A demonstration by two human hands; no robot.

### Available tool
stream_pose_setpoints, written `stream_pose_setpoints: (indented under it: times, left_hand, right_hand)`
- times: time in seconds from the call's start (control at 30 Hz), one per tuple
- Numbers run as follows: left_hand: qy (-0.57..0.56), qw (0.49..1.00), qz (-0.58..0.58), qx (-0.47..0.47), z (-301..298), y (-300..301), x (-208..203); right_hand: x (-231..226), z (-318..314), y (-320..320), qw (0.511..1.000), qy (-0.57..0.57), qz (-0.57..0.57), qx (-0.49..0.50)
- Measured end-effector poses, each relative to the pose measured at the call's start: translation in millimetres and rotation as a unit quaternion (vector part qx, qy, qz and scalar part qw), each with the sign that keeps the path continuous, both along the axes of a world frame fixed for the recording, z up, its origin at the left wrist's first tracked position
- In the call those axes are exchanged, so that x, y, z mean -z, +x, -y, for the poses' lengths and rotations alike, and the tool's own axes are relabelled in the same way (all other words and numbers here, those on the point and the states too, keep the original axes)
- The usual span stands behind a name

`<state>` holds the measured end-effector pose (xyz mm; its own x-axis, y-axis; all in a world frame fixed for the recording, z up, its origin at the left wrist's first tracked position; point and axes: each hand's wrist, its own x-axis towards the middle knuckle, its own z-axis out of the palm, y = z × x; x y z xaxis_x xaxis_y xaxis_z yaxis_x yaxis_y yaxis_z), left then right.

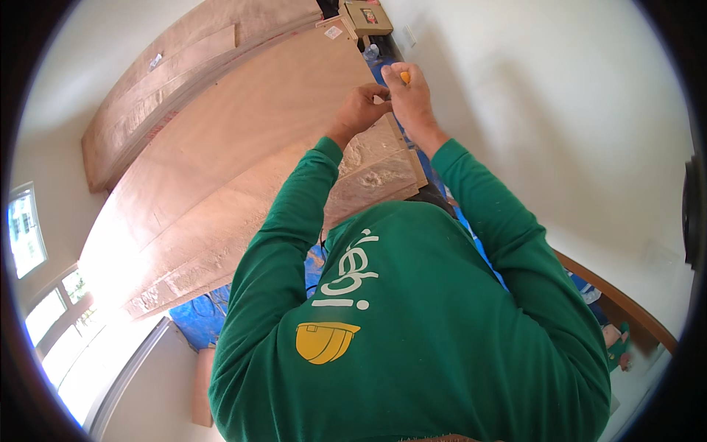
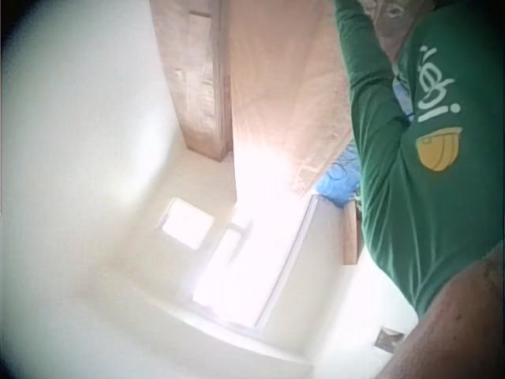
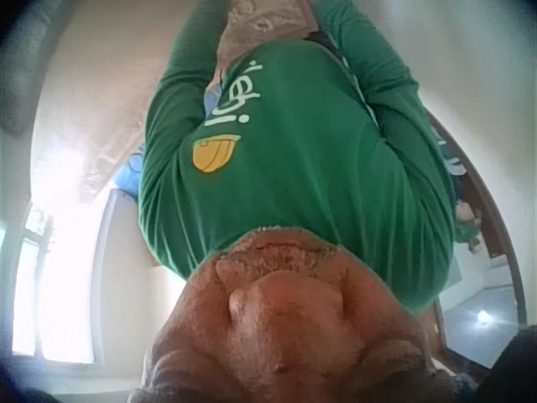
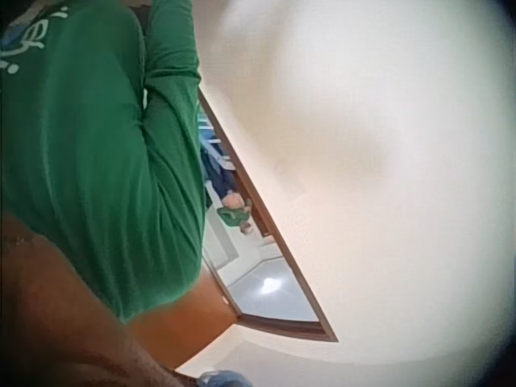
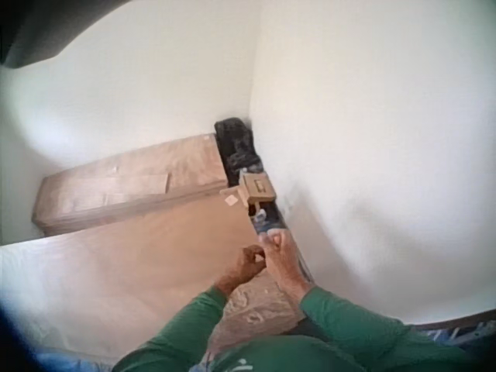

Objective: The person uses a screwdriver to fasten screws into a large wooden panel laid on a blue protective sheet. They repeatedly drive screws along the edges of the panel, moving around the room to access different sections.

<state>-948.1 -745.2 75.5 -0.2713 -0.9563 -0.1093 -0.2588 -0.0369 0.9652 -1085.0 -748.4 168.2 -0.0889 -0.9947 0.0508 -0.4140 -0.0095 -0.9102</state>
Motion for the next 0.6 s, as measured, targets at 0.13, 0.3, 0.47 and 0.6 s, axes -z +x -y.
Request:
stream_pose_setpoints:
  times: [0.13,0.3,0.47,0.6]
  left_hand:
    - [-0.034,0.999,0.021,-0.021,-7,-3,-5]
    - [-0.013,0.996,-0.024,0.083,9,5,-18]
    - [-0.068,0.996,0.046,0.033,1,0,-14]
    - [-0.135,0.988,0.073,-0.035,-12,-18,-8]
  right_hand:
    - [6,12,-7,0.945,0.137,0.296,0.002]
    - [-4,20,-26,0.969,0.106,0.199,-0.096]
    - [4,-3,1,0.99,-0.075,0.105,0.065]
    - [-3,5,-14,0.963,0.094,0.251,0.003]
